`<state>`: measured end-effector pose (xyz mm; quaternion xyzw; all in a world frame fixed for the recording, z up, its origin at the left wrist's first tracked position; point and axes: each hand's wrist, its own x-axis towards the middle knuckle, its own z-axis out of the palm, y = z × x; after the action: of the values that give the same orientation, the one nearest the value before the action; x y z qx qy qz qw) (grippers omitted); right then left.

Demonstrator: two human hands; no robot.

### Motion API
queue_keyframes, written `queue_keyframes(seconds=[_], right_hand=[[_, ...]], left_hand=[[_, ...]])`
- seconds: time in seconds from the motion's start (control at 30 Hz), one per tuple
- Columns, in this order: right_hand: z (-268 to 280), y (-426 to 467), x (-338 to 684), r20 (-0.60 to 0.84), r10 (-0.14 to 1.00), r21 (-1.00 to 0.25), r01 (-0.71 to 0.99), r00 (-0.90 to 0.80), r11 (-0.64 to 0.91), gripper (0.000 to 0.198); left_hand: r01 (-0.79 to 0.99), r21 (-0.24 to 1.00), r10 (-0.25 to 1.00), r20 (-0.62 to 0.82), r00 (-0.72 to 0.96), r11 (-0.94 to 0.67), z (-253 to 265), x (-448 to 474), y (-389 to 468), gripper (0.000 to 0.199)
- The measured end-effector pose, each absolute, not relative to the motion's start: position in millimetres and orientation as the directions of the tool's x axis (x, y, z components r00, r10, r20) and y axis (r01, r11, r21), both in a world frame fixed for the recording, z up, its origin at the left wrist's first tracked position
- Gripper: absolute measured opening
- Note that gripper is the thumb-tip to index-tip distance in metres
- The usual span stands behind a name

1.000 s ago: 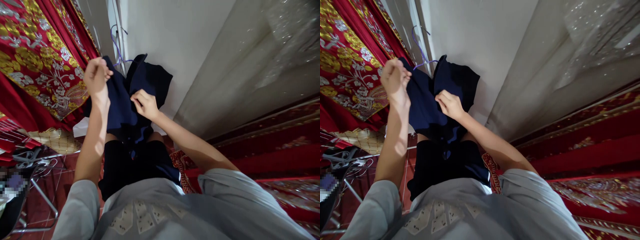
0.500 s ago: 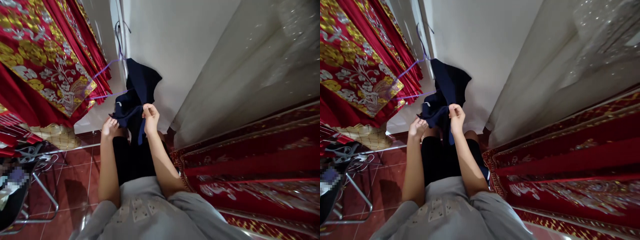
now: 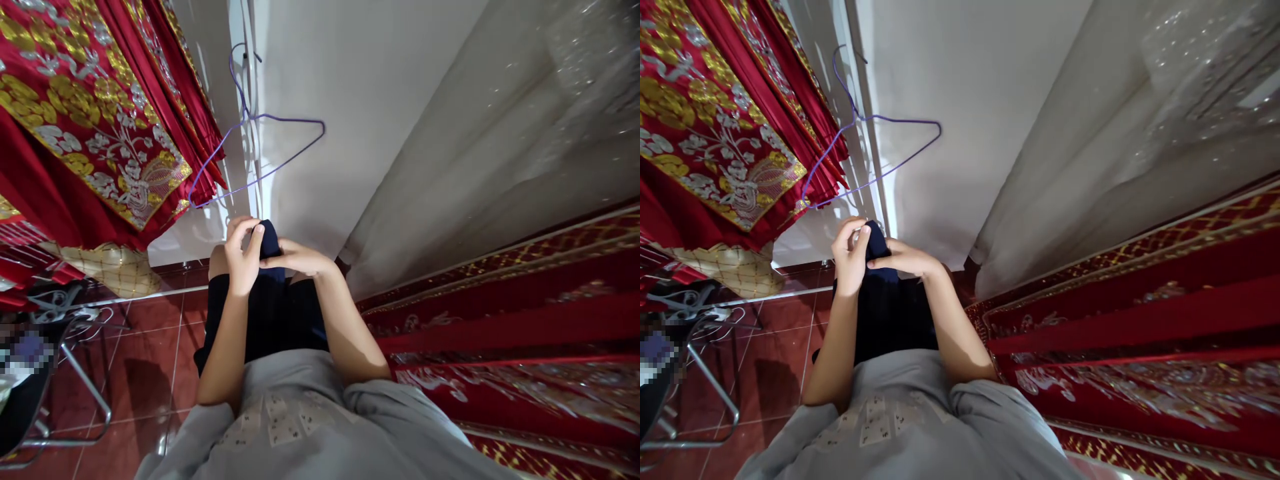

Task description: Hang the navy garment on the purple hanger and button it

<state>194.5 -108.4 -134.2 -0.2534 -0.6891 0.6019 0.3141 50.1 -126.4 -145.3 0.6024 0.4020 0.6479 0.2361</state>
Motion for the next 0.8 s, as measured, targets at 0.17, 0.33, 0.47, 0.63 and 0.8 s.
queue_keyframes(seconds=[0.17, 0.33, 0.47, 0.63, 0.8], right_hand=[[-98.1, -64.9, 191.1, 0.332, 0.844, -0.907, 0.104, -0.42, 0.408, 0.011], [-91.0, 16.1, 188.0, 0.574, 0.81, -0.777, 0.23, -0.122, 0.586, 0.008], [-113.3, 47.0, 204.6, 0.397, 0.912, -0.863, 0.299, -0.1, 0.408, 0.009], [-117.8, 40.0, 237.6, 0.625, 0.778, -0.676, 0.454, -0.063, 0.58, 0.018], [-94.0, 24.5, 245.2, 0.685, 0.722, -0.602, 0.484, -0.097, 0.635, 0.029]], left_hand=[[0.273, 0.843, 0.884, 0.463, 0.07, -0.463, -188.1, 26.5, -122.6, 0.049], [0.546, 0.742, 0.92, 0.342, 0.191, -0.389, -222.1, -12.6, -117.1, 0.037], [0.671, 0.623, 0.915, 0.239, 0.326, -0.402, -216.0, -44.9, -109.7, 0.034], [0.722, 0.548, 0.902, 0.174, 0.396, -0.423, -182.6, -89.3, -91.6, 0.033], [0.763, 0.511, 0.891, 0.414, 0.184, -0.395, -112.8, -122.4, -59.6, 0.027]])
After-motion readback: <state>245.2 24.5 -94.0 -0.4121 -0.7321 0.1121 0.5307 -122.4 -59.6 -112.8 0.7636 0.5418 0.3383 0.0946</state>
